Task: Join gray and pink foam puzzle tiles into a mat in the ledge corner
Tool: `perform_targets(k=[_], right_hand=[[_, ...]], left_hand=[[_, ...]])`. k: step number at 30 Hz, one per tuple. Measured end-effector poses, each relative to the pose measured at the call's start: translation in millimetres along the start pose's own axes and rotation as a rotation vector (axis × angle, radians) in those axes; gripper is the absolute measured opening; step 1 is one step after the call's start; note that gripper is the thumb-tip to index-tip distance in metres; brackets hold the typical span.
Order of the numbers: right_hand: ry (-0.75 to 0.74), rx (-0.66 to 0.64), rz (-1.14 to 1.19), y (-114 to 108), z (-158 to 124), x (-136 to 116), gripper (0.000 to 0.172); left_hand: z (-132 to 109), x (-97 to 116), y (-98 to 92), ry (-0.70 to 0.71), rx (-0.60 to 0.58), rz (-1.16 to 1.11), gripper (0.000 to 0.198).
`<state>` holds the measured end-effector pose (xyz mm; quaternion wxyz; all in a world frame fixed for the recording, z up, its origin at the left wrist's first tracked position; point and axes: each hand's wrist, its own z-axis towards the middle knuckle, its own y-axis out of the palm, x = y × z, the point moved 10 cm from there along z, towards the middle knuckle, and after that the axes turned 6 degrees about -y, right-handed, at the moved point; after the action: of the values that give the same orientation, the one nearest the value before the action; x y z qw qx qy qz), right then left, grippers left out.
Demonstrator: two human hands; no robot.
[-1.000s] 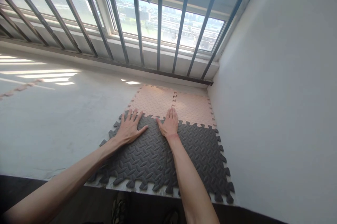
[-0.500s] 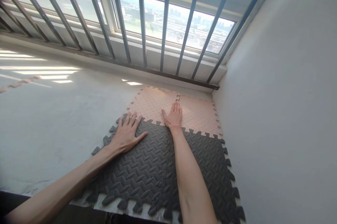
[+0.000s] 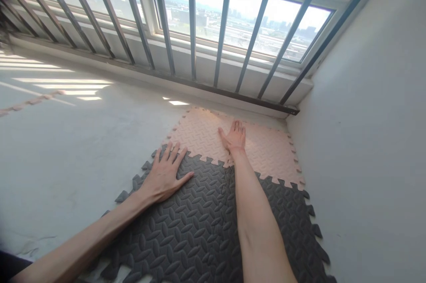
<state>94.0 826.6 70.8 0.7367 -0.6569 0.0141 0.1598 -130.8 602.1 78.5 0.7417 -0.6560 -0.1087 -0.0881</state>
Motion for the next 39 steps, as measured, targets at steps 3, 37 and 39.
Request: perform_targets(k=[3,37,39], right_hand=[[0.001,-0.009,-0.006,2.4,10.8,4.3,0.102],[-0.018,-0.047,0.05,-36.8,-344.4,-45.4,0.088],[-0.014,-0.037,0.057,-42.4,-367.6,-50.1,0.086]], left_hand=[[0.3,-0.6,1.5,0.001,-0.006,0.007,0.096],[-149.5,30.5,17.4,-0.02,-0.066,0.001,0.102],[-175.4,39.7,14.2,-0.004,-0.041,-0.016,0.099]])
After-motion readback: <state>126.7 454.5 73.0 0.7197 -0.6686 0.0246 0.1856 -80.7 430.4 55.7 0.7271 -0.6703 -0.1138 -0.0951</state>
